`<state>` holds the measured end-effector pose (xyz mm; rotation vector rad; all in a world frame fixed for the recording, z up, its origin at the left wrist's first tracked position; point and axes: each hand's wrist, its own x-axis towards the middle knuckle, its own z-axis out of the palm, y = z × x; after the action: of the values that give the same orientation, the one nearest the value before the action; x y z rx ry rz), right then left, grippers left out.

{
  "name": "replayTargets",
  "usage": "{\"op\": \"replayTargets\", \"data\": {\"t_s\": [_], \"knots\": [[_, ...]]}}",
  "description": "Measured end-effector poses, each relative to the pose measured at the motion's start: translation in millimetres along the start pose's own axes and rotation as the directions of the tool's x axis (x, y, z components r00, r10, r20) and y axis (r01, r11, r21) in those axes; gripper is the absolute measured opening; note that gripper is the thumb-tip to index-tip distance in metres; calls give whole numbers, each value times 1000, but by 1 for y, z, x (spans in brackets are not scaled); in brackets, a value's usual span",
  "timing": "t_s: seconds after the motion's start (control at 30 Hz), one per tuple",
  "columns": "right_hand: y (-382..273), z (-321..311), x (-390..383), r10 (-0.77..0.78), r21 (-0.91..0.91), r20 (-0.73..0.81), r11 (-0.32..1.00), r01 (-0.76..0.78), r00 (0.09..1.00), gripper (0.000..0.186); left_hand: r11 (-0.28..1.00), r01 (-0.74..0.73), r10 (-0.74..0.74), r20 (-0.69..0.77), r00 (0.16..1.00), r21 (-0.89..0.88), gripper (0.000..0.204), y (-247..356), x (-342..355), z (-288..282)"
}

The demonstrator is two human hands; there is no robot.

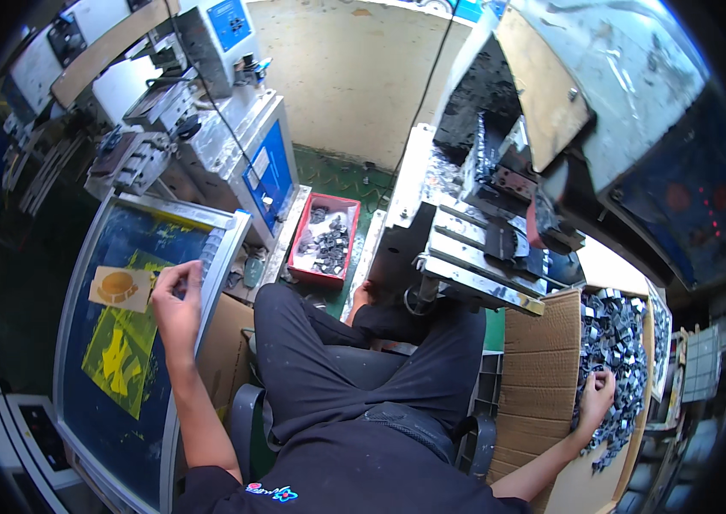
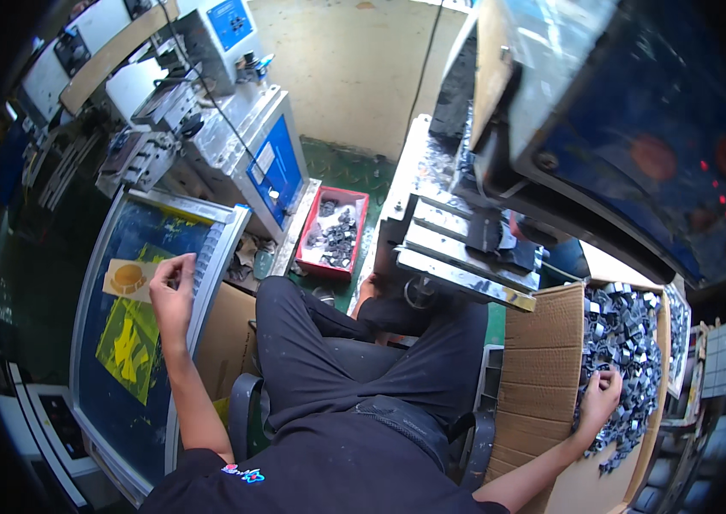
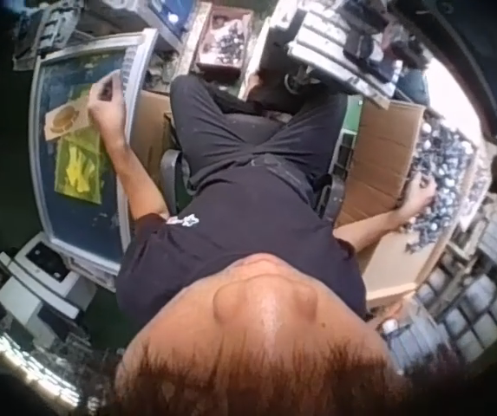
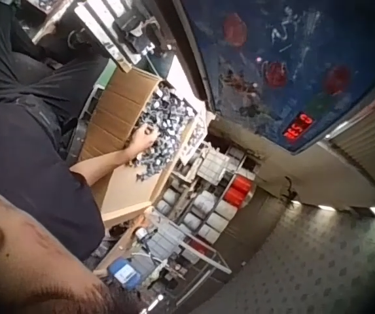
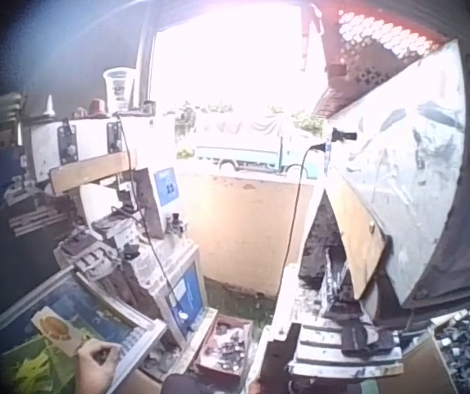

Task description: The recorder cleans a silk screen frame and then operates a pad printing machine to print logos on small plastic components.

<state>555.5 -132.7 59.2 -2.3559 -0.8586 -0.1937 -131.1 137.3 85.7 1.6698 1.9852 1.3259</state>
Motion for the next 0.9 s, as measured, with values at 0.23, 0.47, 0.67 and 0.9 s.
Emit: {"op": "replayTargets", "data": {"t_s": [0.23, 0.47, 0.67, 0.9], "knots": [[-35, -8, -6, 133, 141, -55, 982, -124, 990, 23, 817, -319, 488, 280, 827, -480, 19, 152, -16, 104], [-52, -12, -7, 15, 187, -254, 982, 34, 967, 37, 646, -521, 746, 318, 585, -557, 38, 247, -40, 174], [-61, -15, -6, 51, 370, -251, 928, 47, 967, 25, 661, -569, 748, 368, 552, -490, 47, 268, -50, 211], [-155, 9, -7, -130, 715, -193, 660, 230, 973, 19, 611, -600, 780, 262, 569, -516, 40, 267, -45, 208]]}}
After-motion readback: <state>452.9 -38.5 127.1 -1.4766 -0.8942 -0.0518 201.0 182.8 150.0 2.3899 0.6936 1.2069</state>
